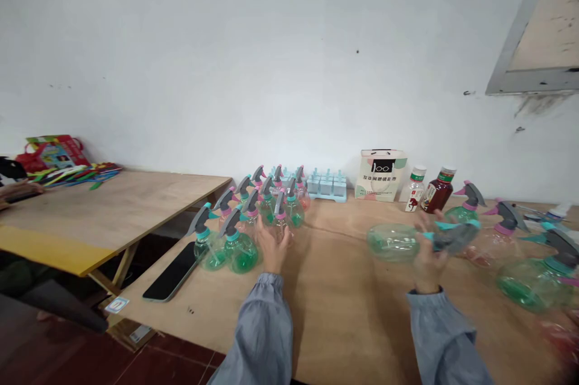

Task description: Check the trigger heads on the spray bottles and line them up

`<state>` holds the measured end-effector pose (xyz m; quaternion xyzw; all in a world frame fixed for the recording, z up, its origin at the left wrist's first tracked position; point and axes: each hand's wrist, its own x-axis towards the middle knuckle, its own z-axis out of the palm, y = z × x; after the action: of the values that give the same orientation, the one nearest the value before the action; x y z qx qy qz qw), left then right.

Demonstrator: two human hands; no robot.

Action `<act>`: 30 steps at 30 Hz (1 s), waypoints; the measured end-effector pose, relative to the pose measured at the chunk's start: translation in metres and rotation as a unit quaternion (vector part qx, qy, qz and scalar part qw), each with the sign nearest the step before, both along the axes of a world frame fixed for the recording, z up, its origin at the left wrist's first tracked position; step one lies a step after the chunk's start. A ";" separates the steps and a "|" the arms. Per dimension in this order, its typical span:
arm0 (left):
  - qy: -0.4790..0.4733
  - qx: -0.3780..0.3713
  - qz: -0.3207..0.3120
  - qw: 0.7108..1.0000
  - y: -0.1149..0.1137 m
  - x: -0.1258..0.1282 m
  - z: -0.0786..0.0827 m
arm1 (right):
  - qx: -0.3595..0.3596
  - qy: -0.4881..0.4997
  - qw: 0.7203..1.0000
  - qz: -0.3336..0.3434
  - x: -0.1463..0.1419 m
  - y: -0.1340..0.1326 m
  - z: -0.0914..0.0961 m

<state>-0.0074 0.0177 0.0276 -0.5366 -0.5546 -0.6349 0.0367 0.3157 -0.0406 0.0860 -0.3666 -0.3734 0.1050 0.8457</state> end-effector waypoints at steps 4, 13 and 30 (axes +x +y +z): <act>-0.015 -0.061 -0.030 0.998 0.008 -0.001 -0.007 | 0.035 0.066 0.996 0.044 0.005 -0.002 0.016; 0.013 -0.099 -0.051 0.994 -0.004 0.024 -0.019 | -0.122 0.169 0.931 0.299 -0.076 0.013 -0.025; 0.035 -0.147 -0.288 0.946 -0.015 0.048 -0.027 | -0.015 0.136 0.966 0.220 -0.043 -0.009 -0.012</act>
<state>0.0403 0.0024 0.0007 -0.6948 -0.4620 -0.5105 -0.2076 0.2727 -0.0496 0.0745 -0.2706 -0.3250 0.3429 0.8388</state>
